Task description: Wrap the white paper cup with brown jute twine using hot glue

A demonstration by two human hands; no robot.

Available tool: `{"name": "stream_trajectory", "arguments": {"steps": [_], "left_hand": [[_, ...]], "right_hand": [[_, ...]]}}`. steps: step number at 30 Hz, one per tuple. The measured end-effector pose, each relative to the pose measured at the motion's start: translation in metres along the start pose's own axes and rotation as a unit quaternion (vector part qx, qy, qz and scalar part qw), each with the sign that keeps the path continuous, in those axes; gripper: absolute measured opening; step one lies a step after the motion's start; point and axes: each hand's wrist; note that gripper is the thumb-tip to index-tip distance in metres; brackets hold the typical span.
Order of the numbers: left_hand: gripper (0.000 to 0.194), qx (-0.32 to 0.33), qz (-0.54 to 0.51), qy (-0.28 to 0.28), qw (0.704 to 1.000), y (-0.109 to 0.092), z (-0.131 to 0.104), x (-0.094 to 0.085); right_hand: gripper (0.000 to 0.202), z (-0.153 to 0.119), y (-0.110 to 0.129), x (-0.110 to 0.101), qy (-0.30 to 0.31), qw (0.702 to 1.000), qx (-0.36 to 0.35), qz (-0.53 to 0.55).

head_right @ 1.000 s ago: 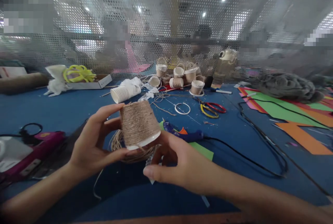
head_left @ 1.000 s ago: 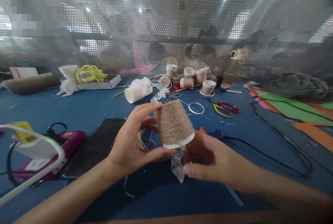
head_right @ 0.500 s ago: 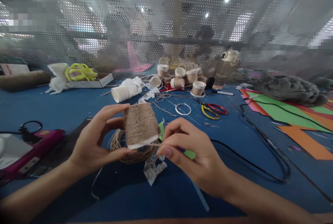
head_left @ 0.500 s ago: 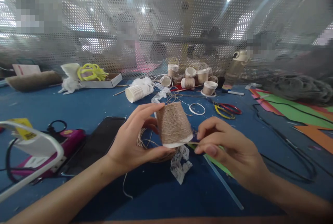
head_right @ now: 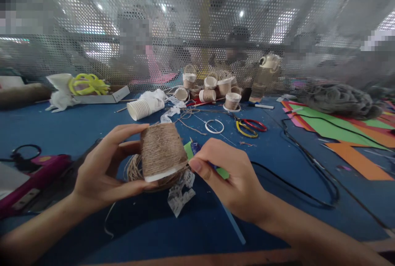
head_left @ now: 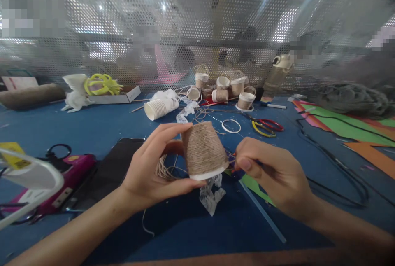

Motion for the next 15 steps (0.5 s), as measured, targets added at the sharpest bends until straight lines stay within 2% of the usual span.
{"name": "stream_trajectory", "arguments": {"steps": [15], "left_hand": [[0.081, 0.019, 0.006, -0.014, 1.0, -0.0032, -0.0048, -0.0004]], "right_hand": [[0.03, -0.0008, 0.0002, 0.0034, 0.014, 1.0, -0.007, -0.007]]}}
Point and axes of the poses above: each hand's wrist, its own z-axis towards the middle knuckle, its own x-axis out of the palm, y = z × x, and after that the axes turned 4 degrees about z, right-handed
